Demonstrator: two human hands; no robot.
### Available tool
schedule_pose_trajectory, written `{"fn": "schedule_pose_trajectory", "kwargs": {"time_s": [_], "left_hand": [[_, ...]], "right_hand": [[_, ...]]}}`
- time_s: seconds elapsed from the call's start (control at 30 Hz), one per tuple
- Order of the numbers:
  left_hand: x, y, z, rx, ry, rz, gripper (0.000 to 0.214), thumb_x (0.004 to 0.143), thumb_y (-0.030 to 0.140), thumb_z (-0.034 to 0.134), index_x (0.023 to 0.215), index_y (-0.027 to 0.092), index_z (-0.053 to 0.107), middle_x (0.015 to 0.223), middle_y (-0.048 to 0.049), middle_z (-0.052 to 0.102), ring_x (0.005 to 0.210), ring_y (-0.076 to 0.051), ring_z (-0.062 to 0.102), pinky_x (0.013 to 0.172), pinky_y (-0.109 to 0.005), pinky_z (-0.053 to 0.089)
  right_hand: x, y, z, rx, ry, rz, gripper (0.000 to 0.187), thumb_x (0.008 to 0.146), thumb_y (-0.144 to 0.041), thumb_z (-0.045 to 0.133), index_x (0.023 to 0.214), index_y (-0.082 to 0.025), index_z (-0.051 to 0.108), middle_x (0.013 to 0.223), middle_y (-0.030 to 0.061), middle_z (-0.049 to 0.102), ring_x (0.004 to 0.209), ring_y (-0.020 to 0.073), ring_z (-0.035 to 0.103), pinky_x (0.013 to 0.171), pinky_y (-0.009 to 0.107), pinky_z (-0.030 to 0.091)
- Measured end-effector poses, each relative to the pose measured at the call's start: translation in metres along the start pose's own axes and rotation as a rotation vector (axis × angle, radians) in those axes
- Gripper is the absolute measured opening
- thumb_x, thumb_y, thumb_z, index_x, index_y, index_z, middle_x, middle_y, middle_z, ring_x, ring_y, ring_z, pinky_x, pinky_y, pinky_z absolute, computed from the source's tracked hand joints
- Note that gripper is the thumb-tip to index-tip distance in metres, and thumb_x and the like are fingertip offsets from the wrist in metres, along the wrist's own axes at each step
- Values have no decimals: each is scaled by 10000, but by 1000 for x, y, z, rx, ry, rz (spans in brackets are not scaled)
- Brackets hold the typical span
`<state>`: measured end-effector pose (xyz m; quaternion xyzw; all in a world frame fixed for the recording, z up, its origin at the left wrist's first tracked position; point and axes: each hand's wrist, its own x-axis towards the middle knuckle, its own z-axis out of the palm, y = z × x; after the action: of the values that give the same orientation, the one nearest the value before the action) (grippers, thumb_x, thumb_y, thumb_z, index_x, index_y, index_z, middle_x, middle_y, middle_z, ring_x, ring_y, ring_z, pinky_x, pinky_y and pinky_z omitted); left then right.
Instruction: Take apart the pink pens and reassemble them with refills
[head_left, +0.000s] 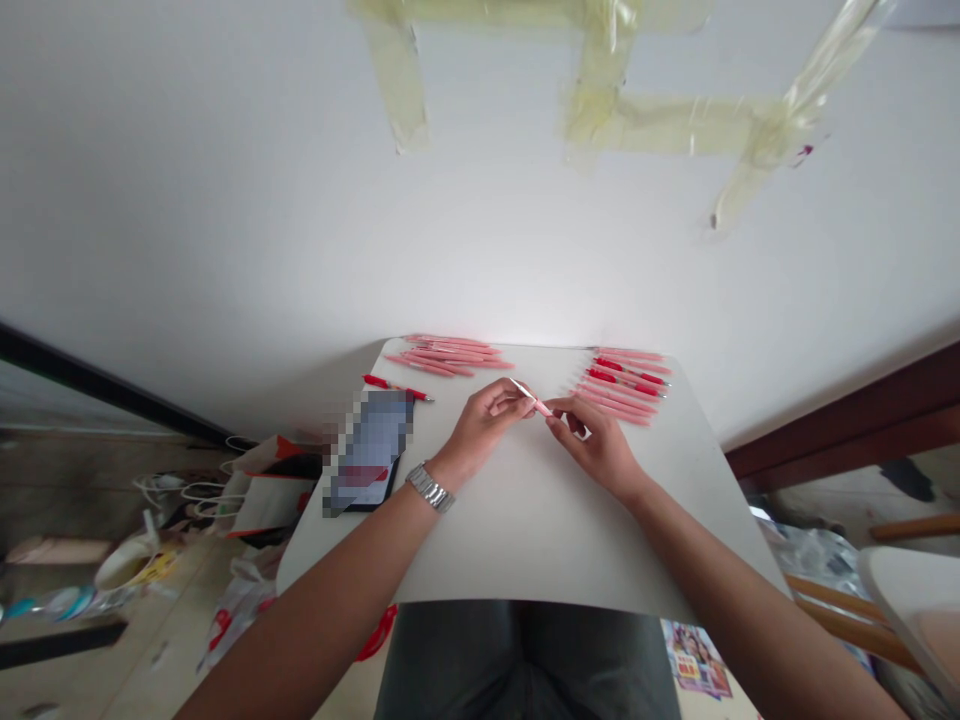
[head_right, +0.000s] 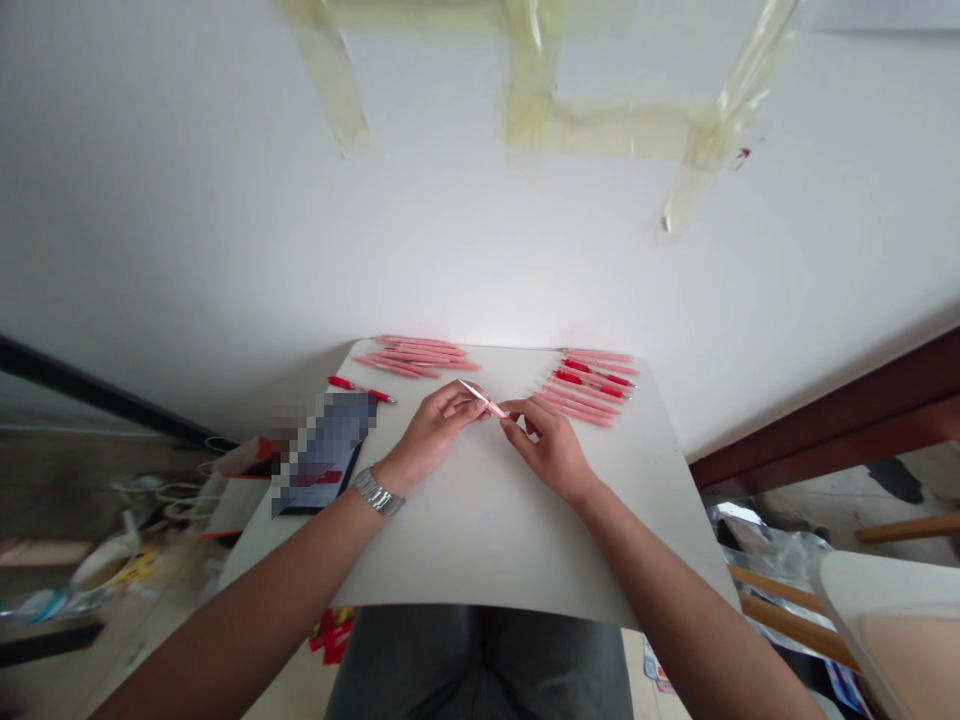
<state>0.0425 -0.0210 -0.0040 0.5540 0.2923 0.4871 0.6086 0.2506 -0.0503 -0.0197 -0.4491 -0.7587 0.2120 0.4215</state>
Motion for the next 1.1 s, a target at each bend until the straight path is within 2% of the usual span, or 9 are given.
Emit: {"fn": "schedule_pose_trajectory", "kwargs": {"time_s": [0.47,0.63,0.83,1.1], "left_hand": [[0,4,-2,28,-1,11,281,936,439,733,981,162,723,1027,-96,731,1009,-213,697,965,-382,571],[-1,4,-2,1,67,27,319,936,462,730,1079,177,732,1048,-95,734,1015,-215,705,944,-371,581],[0,0,-2,-36,138,47,327,913,451,763,1109,194,716,1000,-71,733,975,-198,712,925,-362,587],[1,-2,-3,-33,145,58,276,907,433,770,1018,189,701,998,-59,726,971,-186,704,938,-356,585]], "right_hand": [[0,1,1,5,4,22,222,1034,-365,577,1168,-244,707,887,35,672,685,157,508,638,312,442],[0,0,0,1,9,18,231,1038,-384,568,1167,-244,698,889,38,674,689,161,517,644,314,448],[1,-1,0,-20,-2,12,238,1046,-395,550,1159,-243,694,877,38,673,687,163,523,642,314,443],[1,-1,0,-34,-3,-4,222,1043,-365,558,1160,-237,696,867,34,667,697,161,537,659,310,452]]}}
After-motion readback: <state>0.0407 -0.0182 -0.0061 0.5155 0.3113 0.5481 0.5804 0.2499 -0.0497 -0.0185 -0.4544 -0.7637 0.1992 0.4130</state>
